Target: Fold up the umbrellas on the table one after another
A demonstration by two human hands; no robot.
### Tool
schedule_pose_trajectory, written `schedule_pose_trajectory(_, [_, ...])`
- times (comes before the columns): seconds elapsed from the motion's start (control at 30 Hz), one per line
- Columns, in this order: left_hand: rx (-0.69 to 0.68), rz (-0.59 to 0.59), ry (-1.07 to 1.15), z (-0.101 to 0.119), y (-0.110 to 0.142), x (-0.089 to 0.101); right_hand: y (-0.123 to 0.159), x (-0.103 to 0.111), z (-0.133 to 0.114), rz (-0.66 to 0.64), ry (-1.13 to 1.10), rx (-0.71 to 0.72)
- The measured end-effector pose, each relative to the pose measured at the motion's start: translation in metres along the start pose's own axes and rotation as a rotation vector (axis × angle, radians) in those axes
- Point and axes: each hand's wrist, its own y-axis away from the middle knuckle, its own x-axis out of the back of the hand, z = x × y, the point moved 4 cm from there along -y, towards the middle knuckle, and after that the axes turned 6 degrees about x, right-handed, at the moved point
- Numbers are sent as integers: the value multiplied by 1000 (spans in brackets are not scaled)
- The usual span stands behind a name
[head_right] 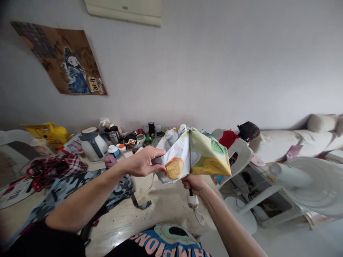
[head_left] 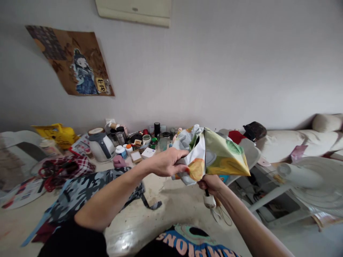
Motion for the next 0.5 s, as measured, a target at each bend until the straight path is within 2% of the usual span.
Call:
schedule_pose_trajectory(0.13, [129, -145, 133, -14, -6, -8, -2, -1, 0, 34, -1, 11])
schedule_pose_trajectory(0.3, [226, -235, 14, -27, -10, -15, -3, -2, -2, 30, 13, -14])
schedule_pose_trajectory(0.4, [187, -306, 53, -28, -11, -17, -3, -2, -3, 31, 16, -11])
schedule_pose_trajectory(0.5, [123, -414, 214, -27, -13, -16, -4, -2, -3, 31, 17, 8])
